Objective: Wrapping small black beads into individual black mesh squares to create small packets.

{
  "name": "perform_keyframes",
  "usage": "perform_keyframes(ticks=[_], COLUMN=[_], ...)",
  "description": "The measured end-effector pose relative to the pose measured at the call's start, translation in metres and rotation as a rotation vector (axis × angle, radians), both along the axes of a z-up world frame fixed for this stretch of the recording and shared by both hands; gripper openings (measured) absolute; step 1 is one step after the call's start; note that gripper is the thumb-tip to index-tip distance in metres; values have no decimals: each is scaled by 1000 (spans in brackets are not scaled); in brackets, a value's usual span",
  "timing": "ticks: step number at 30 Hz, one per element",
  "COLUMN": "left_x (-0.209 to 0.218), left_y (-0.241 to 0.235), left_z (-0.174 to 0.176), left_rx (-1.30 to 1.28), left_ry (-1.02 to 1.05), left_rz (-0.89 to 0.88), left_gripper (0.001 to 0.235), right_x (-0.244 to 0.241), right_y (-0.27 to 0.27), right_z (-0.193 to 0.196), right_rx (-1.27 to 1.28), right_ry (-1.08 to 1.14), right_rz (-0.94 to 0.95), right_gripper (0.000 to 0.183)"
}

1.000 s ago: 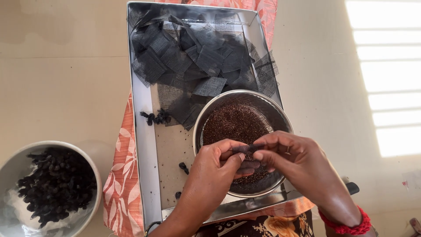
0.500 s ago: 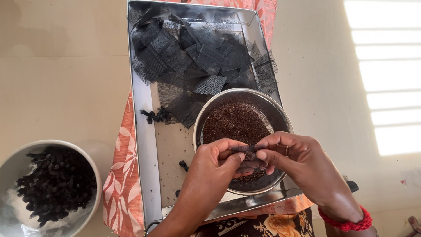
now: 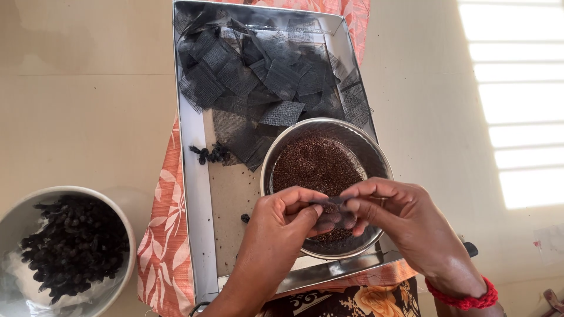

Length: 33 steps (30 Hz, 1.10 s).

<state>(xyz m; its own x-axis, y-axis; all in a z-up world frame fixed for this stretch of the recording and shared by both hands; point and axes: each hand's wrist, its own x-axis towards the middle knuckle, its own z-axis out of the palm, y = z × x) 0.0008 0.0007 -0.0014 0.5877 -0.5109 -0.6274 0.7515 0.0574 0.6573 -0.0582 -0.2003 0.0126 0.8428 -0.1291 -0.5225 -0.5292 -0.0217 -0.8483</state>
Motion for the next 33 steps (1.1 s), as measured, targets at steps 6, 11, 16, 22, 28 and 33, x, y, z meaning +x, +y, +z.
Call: perform_keyframes(ticks=[6,11,16,22,28,33], left_x=[6,4,4,4,0,1], left_y=[-1,2,3,3,1,4], left_z=[5,-1,-4,-2,-4,-4], left_rx=[64,41,48,25,-15,31], left_ry=[-34,-52,-65,-53,-79,-37], left_rz=[29,61,53,63,61,36], left_gripper=[22,22,23,23,22,21], right_x=[1,0,3,-1,-5,-2], right_y=[0,18,19,7,22,17], right_z=[-11,-14,-9,14,21,21], right_rx=[-780,-926,-992,-844,-737,-706], right_ry=[-206,-211,-124,-80,-310,-339], right_rz=[383,640,694,486,289,230], right_gripper=[18,17,13,13,19,19])
